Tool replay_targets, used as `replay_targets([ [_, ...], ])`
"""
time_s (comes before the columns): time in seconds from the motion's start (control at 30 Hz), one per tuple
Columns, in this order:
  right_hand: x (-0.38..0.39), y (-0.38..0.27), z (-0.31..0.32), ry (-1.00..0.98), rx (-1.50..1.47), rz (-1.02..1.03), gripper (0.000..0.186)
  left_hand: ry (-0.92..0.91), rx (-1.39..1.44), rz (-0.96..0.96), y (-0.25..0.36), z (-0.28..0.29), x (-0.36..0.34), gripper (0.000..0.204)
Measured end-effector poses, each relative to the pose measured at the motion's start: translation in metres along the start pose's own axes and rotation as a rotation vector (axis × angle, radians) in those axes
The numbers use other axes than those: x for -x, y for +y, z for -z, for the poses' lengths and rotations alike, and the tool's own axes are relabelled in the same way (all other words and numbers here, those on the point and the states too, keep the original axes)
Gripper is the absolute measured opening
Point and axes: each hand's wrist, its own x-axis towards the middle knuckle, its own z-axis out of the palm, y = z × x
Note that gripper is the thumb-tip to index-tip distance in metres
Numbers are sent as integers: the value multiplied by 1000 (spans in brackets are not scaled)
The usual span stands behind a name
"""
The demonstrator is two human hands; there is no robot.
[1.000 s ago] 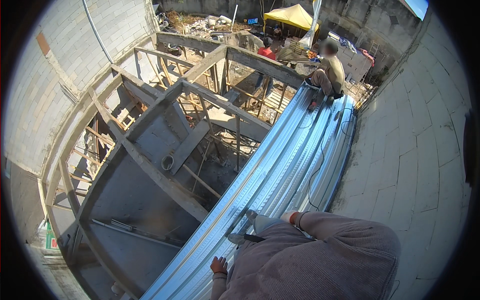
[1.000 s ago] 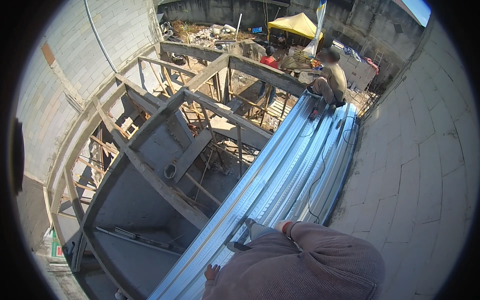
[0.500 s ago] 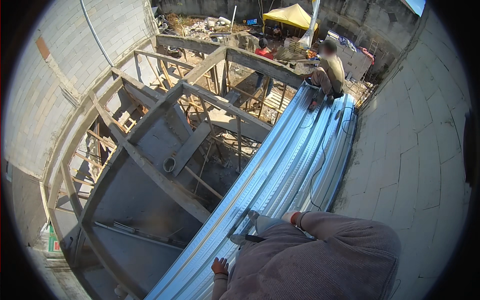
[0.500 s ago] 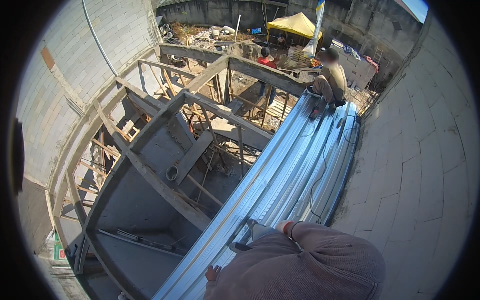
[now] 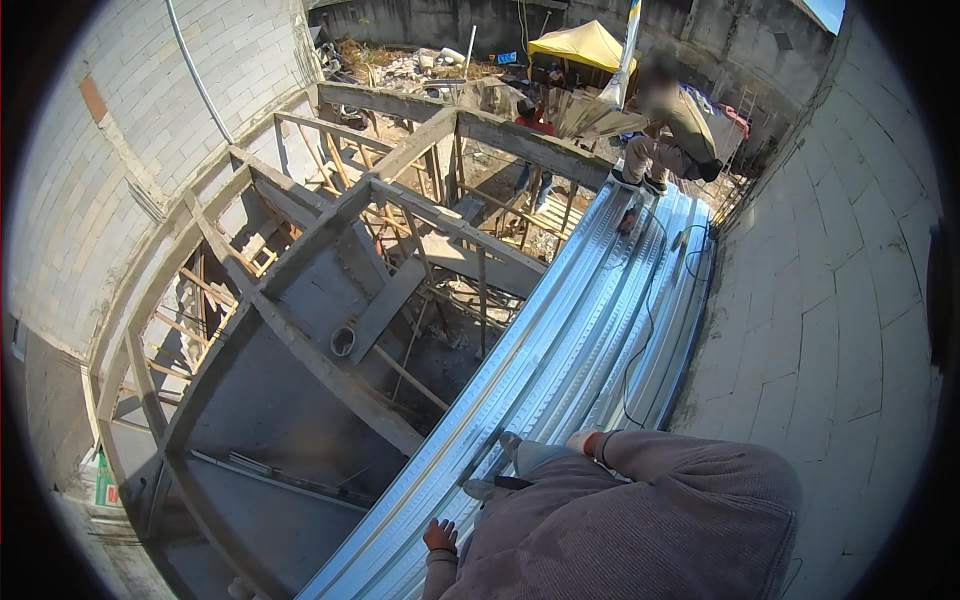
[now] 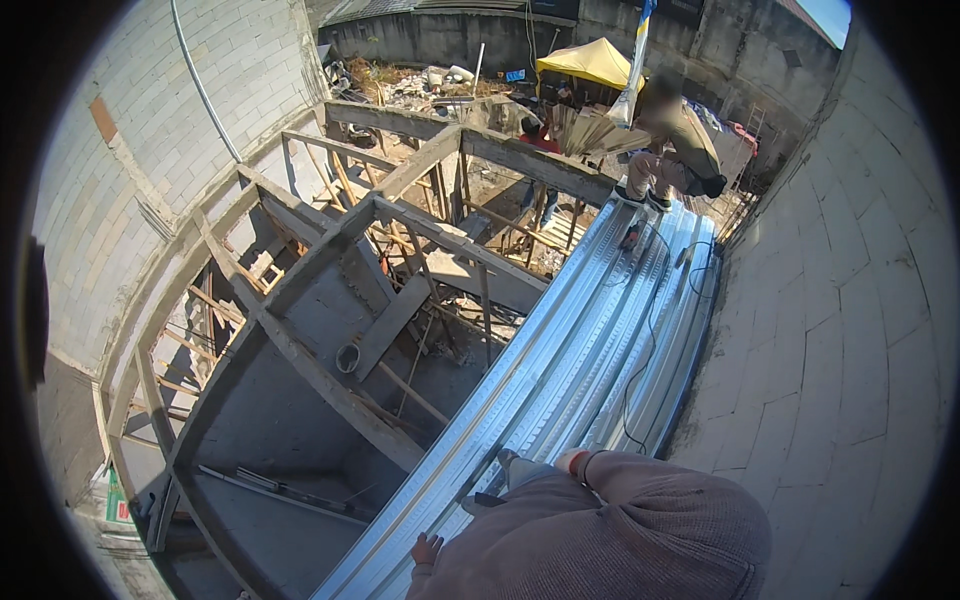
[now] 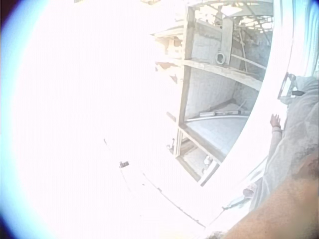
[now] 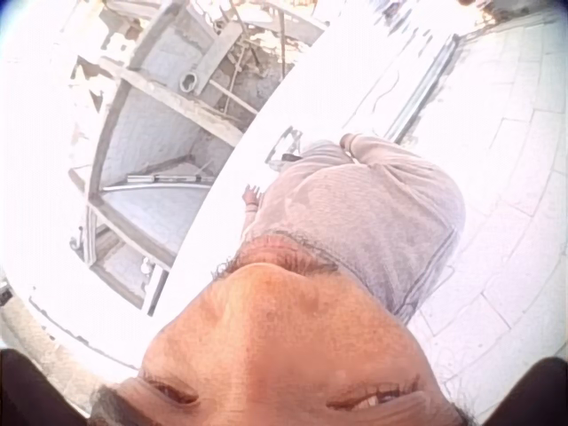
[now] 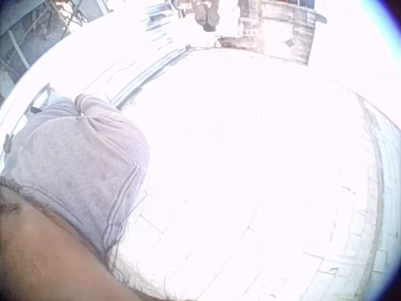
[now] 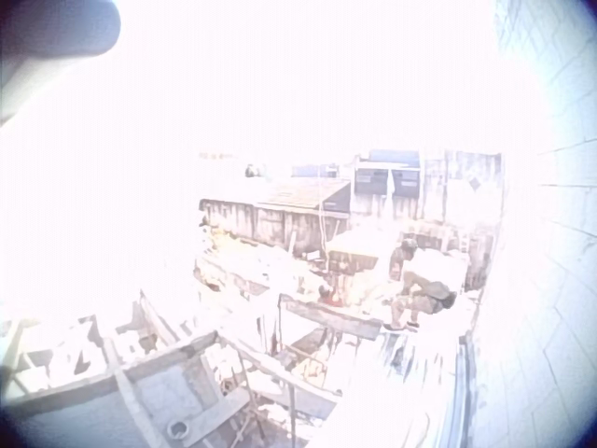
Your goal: Installing metal deck panels on a building structure using a hammer and nails/fasteners.
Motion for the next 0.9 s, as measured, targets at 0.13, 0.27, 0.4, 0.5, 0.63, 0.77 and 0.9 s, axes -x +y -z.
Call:
replay_targets([
  [0.13,4,-8,13,-25,-27,7,33,139,236,64,-10,-2,-10,41],
  [0.27,-21,10,8,21,183,36,30,106,231,39,-4,-4,-12,39],
  [0.4,-10,-2,70,203,10,-27,33,-11,-354,-83,23,-6,12,37],
  [0.5,-18,-4,92,312,-72,-49,34,142,547,177,13,-1,0,37],
  [0.63,-17,-30,112,338,-107,-68,31,105,51,-122,-16,15,1,40],
  [0.77,-19,-58,102,310,-116,-10,32,204,536,197,-26,23,-2,38],
  [0.9,-34,-71,65,182,-69,-6,41,71,99,17,-36,31,3,38],
])
